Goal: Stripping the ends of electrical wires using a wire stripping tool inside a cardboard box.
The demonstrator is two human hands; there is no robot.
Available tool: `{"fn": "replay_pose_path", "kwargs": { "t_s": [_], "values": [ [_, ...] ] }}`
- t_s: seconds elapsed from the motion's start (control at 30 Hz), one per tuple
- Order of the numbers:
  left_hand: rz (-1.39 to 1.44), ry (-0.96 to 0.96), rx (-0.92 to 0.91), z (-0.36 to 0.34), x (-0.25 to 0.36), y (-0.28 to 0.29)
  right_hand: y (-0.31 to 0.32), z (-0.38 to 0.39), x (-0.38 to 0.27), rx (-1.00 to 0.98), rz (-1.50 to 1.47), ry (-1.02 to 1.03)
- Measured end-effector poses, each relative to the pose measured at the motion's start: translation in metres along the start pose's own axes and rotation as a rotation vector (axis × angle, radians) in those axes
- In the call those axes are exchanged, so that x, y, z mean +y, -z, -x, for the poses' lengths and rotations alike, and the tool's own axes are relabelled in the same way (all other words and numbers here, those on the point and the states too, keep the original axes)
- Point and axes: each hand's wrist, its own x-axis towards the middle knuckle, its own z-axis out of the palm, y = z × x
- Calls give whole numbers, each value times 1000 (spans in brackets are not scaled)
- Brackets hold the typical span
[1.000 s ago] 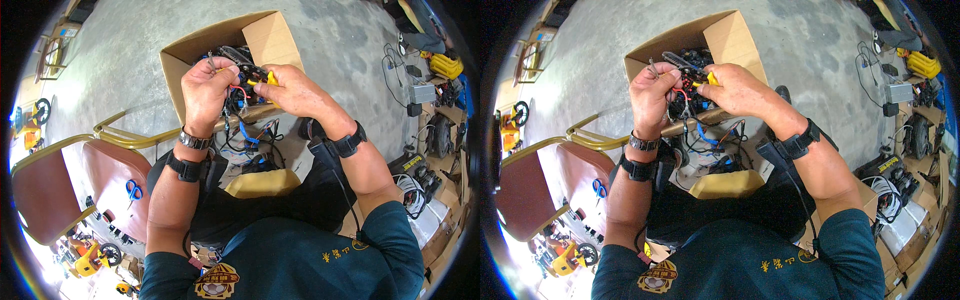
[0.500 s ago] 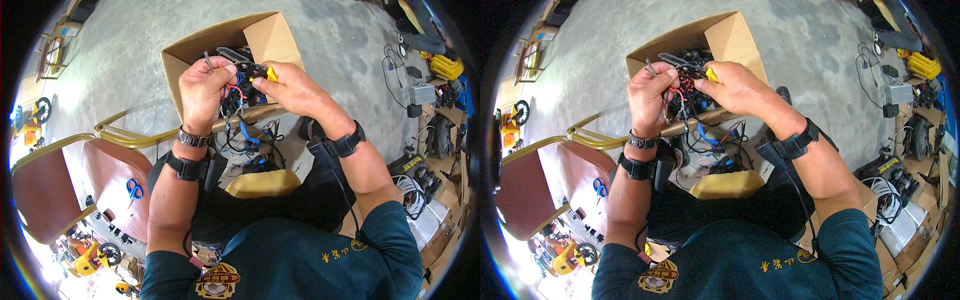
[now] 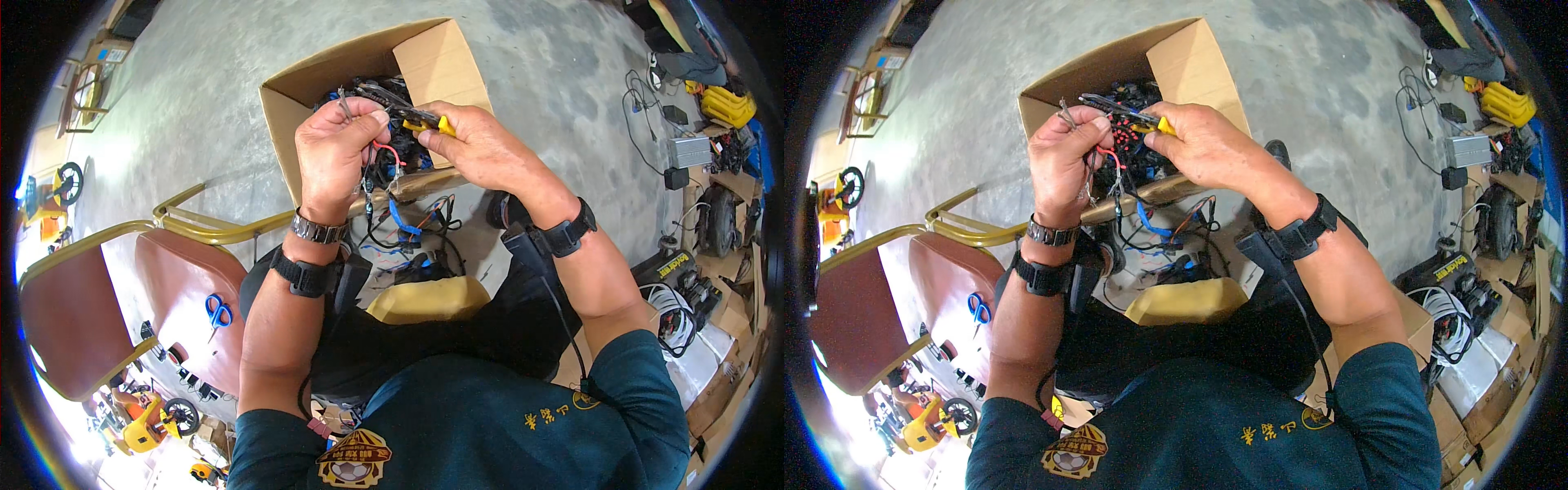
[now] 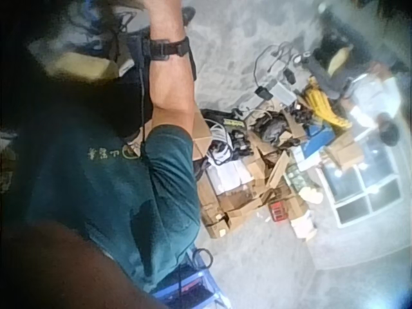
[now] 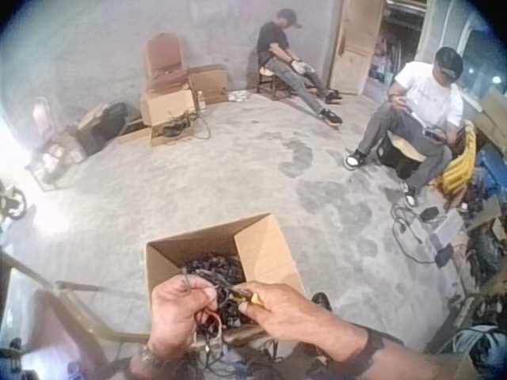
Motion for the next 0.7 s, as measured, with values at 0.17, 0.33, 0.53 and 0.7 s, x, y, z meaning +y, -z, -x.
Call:
{"fn": "replay_pose_path", "kwargs": {
  "t_s": [0.17, 0.33, 0.53, 0.7],
  "values": [
    [31, -1, 18, -2, -3, 1, -3, -1, 3, 24, 44, 16],
    [75, -7, 40, -2, -2, 3, -2, -7, -5, -24, 32, -37],
    [92, 7, 20, -2, 1, 1, -3, -7, 3, -159, -364, -121],
    [70, -6, 44, -1, 7, 0, -8, -2, -2, -200, -812, -142]
  ]
}}
